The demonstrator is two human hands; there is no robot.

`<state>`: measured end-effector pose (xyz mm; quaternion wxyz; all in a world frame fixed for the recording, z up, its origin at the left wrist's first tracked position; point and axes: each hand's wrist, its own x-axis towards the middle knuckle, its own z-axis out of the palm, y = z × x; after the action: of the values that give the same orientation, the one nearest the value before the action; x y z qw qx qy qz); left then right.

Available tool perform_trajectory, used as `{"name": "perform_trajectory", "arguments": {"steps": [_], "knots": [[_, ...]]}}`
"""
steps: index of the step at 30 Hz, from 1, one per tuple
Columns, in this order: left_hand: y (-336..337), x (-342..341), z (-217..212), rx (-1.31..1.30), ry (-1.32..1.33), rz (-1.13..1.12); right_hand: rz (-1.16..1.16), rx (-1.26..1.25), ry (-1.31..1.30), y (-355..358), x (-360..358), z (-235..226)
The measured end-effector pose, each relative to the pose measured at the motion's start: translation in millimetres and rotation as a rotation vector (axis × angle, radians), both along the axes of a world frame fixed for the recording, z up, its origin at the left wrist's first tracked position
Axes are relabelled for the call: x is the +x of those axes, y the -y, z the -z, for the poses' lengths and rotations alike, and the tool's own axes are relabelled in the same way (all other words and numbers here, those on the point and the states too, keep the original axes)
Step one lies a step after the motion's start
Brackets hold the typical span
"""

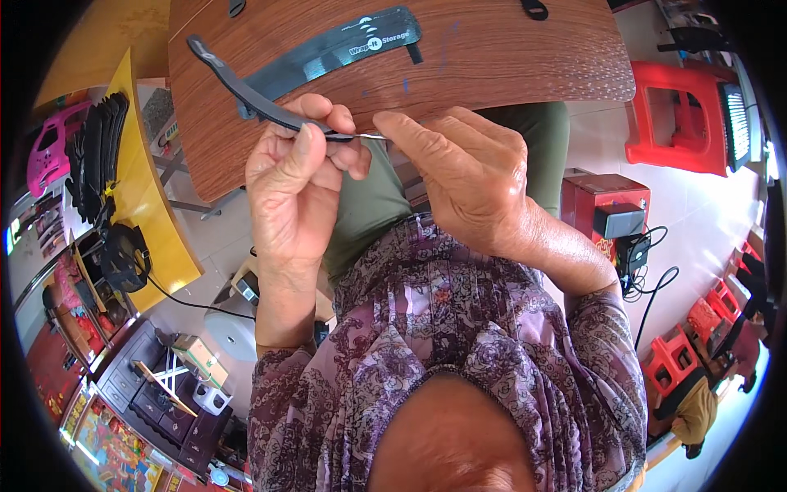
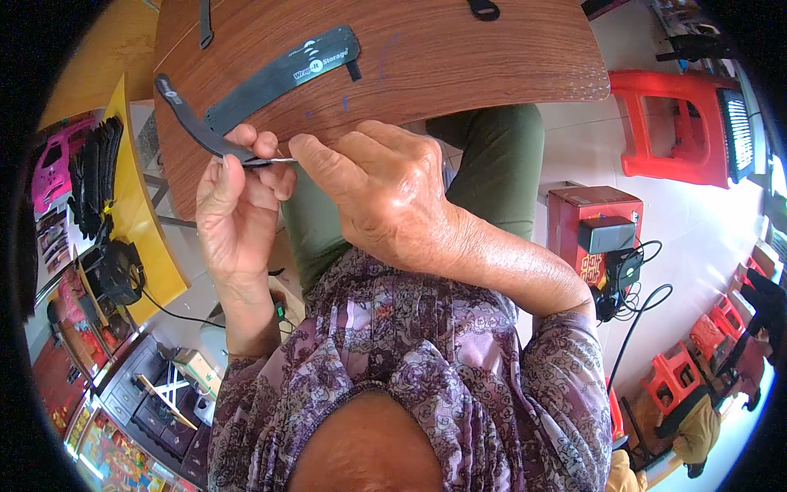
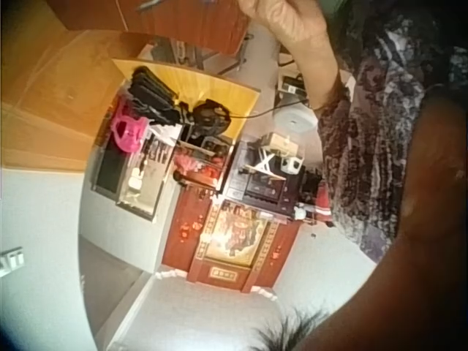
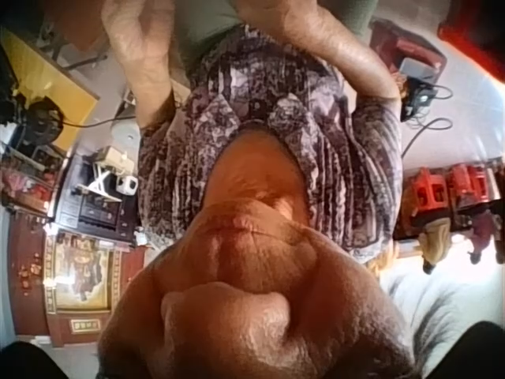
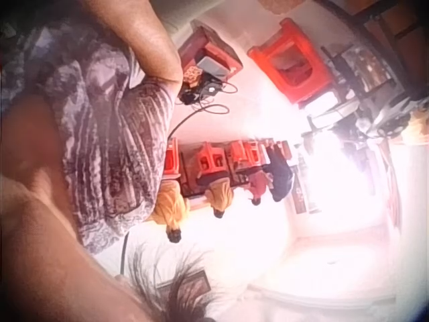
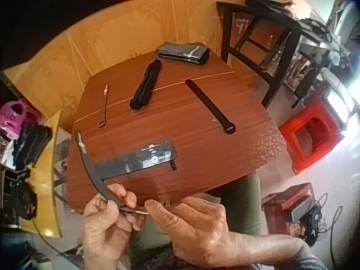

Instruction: The person is assembling storage straps by threading plastic fasteners through holes in the straps.

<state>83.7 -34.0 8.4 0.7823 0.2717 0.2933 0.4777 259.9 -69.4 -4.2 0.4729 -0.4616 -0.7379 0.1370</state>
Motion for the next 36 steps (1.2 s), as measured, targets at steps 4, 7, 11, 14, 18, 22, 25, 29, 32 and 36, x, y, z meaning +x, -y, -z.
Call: {"name": "perform_trajectory", "arguments": {"steps": [4,7,11,14,18,22,25,29,32,36], "knots": [[0.6,4.2,-1.2,-0.083,0.141,0.036,0.014,0.007,0.008,-1.2,-1.2,1.3],[-0.2,4.8,-0.5,-0.102,0.149,0.054,0.022,0.059,0.018,-3.0,-2.3,2.9],[0.4,6.1,0.3,-0.119,0.116,0.03,0.035,0.052,0.02,-3.1,-3.2,4.6],[0.7,7.0,1.9,-0.125,0.124,0.022,0.044,0.068,0.027,-3.5,-3.4,8.2],[2.2,7.2,4.3,-0.084,0.084,0.001,0.062,0.085,0.054,-3.0,-3.2,10.0],[4.3,9.3,3.5,-0.073,0.034,-0.047,0.076,0.109,0.129,-3.2,-2.0,11.2],[5.6,11.2,2.9,-0.054,0.015,-0.071,0.099,0.142,0.182,-3.6,-2.7,12.1],[6.3,10.1,5.8,-0.025,-0.035,-0.087,0.098,0.18,0.218,-4.4,-3.7,13.0],[7.6,10.8,7.7,0.026,-0.068,-0.098,0.117,0.163,0.238,-2.3,-6.1,13.3],[9.3,10.4,6.6,0.063,-0.142,-0.149,0.037,-0.022,0.13,-1.5,-6.7,5.5]]}}
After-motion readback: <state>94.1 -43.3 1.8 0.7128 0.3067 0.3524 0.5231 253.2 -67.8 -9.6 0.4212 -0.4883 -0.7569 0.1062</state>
